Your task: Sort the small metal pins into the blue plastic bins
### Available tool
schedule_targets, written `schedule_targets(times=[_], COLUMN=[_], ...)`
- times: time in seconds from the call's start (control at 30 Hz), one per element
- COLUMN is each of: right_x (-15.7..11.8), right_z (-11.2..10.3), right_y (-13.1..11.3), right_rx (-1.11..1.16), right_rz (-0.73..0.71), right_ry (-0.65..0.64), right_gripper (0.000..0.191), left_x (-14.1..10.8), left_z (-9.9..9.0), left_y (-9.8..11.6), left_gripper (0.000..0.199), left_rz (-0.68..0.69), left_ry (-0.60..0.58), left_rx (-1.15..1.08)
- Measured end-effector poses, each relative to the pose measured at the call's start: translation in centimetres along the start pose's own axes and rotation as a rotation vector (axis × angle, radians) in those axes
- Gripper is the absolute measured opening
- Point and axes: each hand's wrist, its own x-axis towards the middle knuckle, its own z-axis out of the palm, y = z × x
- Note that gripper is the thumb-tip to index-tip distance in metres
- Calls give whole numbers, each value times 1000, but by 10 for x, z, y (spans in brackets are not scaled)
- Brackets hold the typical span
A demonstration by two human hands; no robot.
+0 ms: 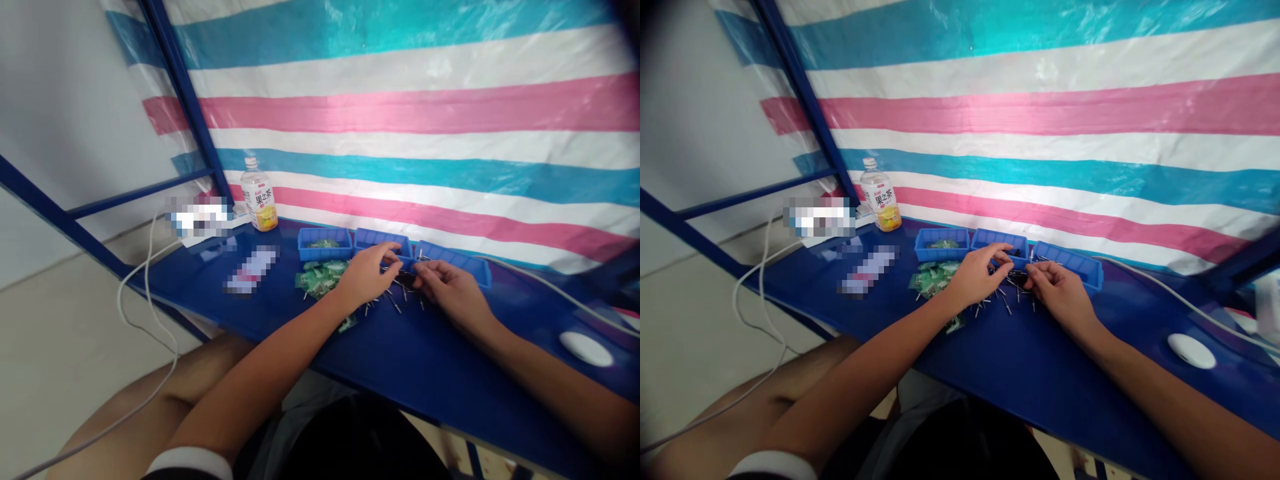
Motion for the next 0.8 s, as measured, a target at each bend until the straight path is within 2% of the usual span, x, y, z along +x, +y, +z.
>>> schedule_targets(times=[0.1,0.2,0.27,0.37,0.47,0.57,0.8], right_x=[1,-1,-3,-7,-9,-9,-2], right_z=[-2,-5,-6,-1,5,7,1], right_y=[0,0,0,-1,-1,1,12], right_rx=[106,-101,-308,-506,-620,-702,-785], right_rz=[77,1,-167,-506,-708,-746,-744], right_ry=[68,42,-6,-150,-280,-291,-233], right_gripper=[53,54,48,32,42,43,30], left_x=[0,0,0,-1,-1,-2,-1], left_z=[1,0,0,0,0,0,0], left_y=[-1,-1,0,0,0,0,0], left_gripper=[36,35,34,34,35,35,35], left_rz=[9,-1,3,18,18,15,14], left_ry=[-5,-10,-5,8,8,2,-13], left_rx=[16,29,47,75,87,89,86])
